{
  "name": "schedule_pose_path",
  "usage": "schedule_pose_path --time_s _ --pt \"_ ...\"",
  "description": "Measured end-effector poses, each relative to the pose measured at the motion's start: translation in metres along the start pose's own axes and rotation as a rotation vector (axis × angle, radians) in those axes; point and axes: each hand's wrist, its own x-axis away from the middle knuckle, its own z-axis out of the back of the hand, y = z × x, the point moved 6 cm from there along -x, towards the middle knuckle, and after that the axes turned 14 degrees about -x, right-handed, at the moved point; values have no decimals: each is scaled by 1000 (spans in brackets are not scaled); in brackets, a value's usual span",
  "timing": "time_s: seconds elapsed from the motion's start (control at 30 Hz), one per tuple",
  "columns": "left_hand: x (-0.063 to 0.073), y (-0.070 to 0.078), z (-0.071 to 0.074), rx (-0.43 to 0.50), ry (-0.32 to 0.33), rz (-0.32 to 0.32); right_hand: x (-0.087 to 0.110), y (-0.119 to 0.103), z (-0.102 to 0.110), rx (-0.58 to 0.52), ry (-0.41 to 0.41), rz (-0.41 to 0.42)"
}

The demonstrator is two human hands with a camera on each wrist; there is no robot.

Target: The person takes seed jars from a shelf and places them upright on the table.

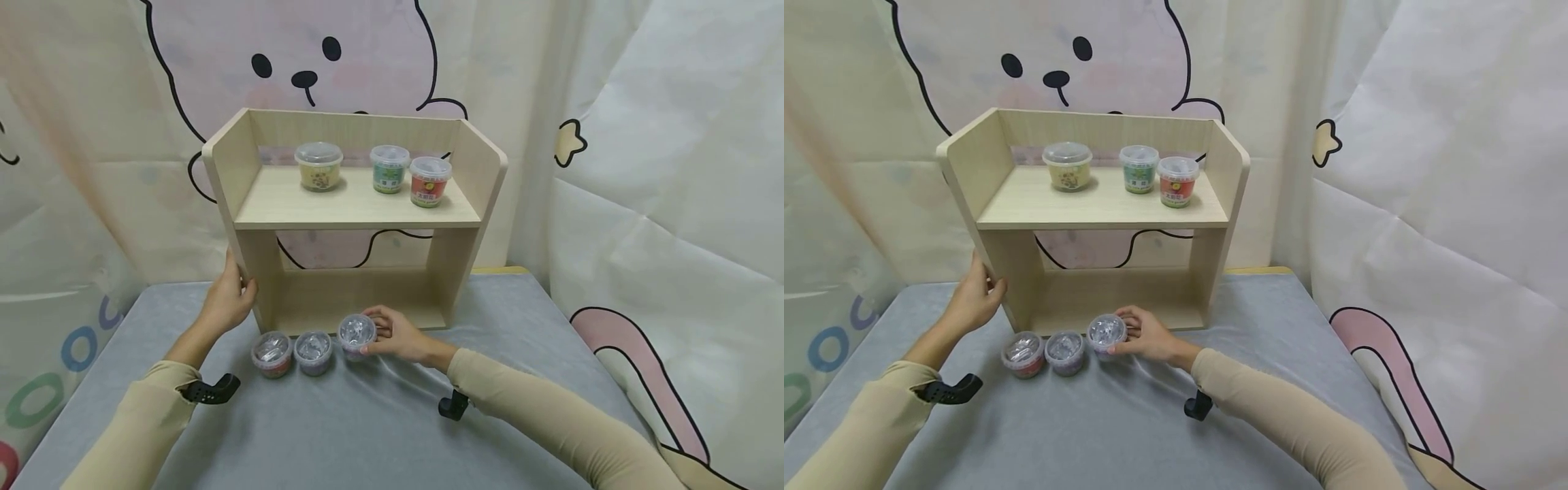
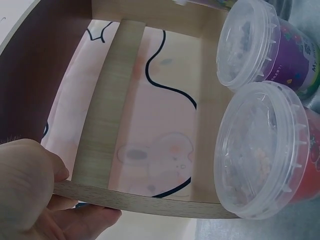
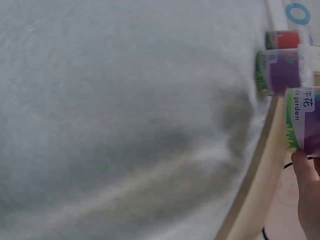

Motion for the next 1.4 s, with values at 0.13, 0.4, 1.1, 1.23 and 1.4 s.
schedule_pose_path --time_s 0.13,0.4,1.1,1.23,1.4 --pt "-1 1 0 -4 -2 2 0 13 1 25 -14 -55" --pt "-1 -1 -1 -5 -12 12 -2 26 0 -7 -42 -83" --pt "-1 0 -2 -1 -11 12 -13 39 3 -61 -77 -118" --pt "0 0 -3 -2 -12 10 -14 39 2 -60 -84 -121" --pt "0 1 -2 -5 -16 3 -15 39 2 -51 -87 -134"
